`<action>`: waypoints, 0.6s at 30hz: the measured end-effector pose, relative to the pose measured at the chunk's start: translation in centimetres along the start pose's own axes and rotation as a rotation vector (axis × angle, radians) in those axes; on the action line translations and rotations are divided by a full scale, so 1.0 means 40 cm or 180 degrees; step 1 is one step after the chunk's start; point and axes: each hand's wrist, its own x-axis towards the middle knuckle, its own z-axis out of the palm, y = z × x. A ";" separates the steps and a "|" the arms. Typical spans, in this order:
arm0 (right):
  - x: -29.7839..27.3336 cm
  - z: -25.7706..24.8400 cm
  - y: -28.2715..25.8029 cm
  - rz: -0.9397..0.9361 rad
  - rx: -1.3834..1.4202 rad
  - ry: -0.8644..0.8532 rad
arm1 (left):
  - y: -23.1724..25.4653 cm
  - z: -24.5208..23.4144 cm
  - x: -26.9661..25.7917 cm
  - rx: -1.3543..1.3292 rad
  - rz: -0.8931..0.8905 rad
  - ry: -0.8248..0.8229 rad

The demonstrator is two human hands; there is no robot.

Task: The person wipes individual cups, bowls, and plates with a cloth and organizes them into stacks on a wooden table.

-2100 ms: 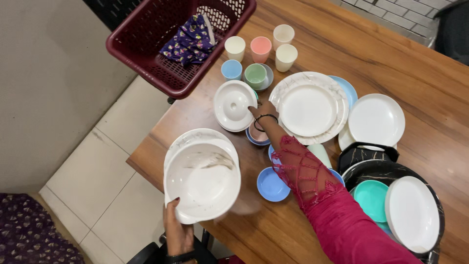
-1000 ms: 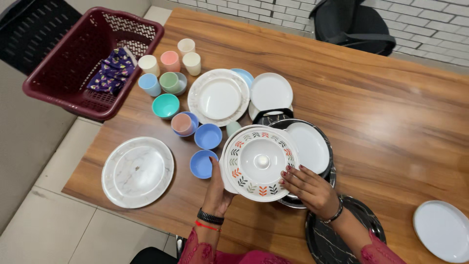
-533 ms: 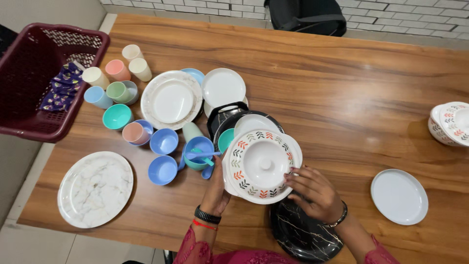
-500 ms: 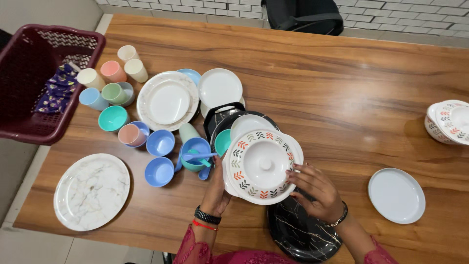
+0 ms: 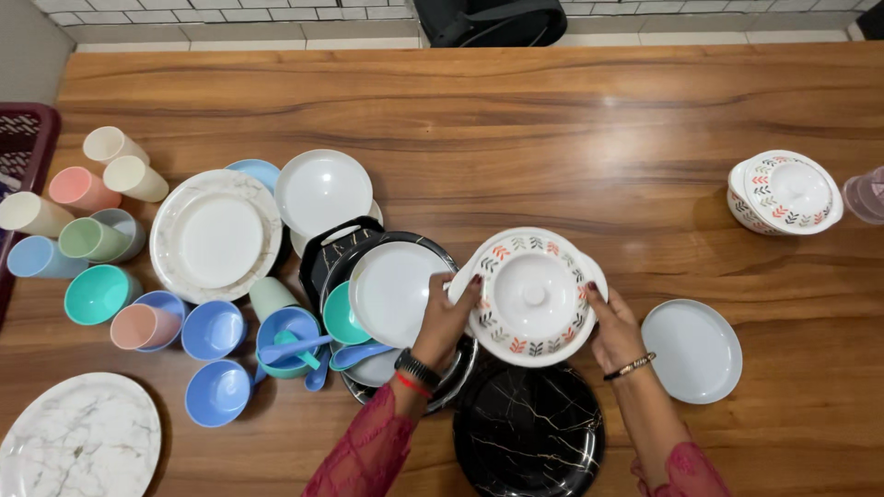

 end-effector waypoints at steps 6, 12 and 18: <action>0.322 0.021 -0.081 -0.0441 0.0093 0.0116 | -0.028 0.023 0.488 0.1746 0.1751 -0.0154; 0.565 0.157 0.058 0.0161 -0.0265 -0.0184 | -0.041 -0.121 0.800 0.2483 0.1033 0.0740; 0.673 0.314 0.231 0.0464 -0.0270 -0.0180 | -0.015 -0.330 0.860 0.2703 0.0521 0.1137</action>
